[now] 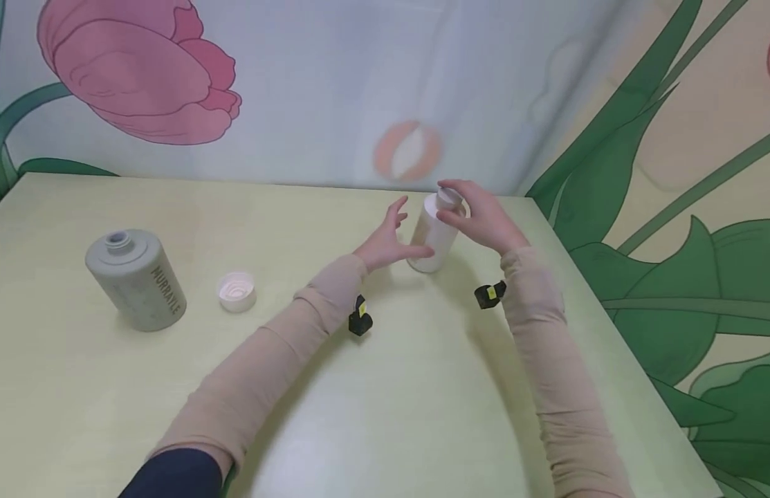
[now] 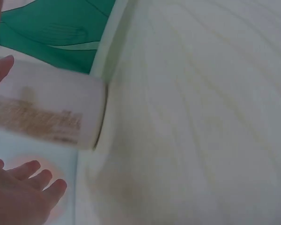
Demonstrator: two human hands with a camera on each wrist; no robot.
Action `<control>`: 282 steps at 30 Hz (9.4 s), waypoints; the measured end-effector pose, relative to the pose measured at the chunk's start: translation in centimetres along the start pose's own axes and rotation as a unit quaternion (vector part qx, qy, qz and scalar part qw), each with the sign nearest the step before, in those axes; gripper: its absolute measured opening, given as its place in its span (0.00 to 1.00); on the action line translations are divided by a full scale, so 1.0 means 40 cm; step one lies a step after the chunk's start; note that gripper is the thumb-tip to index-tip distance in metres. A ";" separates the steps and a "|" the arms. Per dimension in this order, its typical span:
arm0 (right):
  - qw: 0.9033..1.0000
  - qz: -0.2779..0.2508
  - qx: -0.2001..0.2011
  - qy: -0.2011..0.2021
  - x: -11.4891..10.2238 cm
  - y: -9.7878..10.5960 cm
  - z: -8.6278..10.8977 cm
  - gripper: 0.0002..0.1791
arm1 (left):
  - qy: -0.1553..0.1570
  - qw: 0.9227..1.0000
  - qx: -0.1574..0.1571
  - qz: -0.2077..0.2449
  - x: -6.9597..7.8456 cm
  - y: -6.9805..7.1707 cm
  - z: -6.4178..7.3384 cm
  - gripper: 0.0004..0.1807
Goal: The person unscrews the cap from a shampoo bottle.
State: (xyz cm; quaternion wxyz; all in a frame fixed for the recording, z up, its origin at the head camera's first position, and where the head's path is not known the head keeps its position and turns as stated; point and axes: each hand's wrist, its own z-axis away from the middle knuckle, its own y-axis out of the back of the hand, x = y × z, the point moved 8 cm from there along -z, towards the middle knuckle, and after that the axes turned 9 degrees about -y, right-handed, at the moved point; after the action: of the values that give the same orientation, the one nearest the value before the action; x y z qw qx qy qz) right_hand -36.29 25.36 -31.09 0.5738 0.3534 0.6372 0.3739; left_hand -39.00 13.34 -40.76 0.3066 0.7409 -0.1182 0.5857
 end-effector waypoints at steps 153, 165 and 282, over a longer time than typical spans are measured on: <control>0.936 0.080 0.078 0.334 -0.354 -0.050 0.229 0.17 | -0.066 0.975 -0.019 -0.213 0.063 0.178 0.361 0.46; 0.937 0.081 0.093 0.328 -0.353 -0.051 0.220 0.22 | -0.065 0.977 -0.014 -0.201 0.059 0.187 0.362 0.47; 0.933 0.103 0.083 0.336 -0.355 -0.049 0.231 0.22 | -0.079 0.973 -0.013 -0.216 0.057 0.186 0.366 0.49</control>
State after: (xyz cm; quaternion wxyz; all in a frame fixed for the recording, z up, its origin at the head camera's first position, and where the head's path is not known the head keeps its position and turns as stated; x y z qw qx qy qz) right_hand -25.81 12.59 -26.77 0.2531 0.3177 0.7815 0.4736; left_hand -30.67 -0.75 -38.12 0.4257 0.7885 0.0134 0.4436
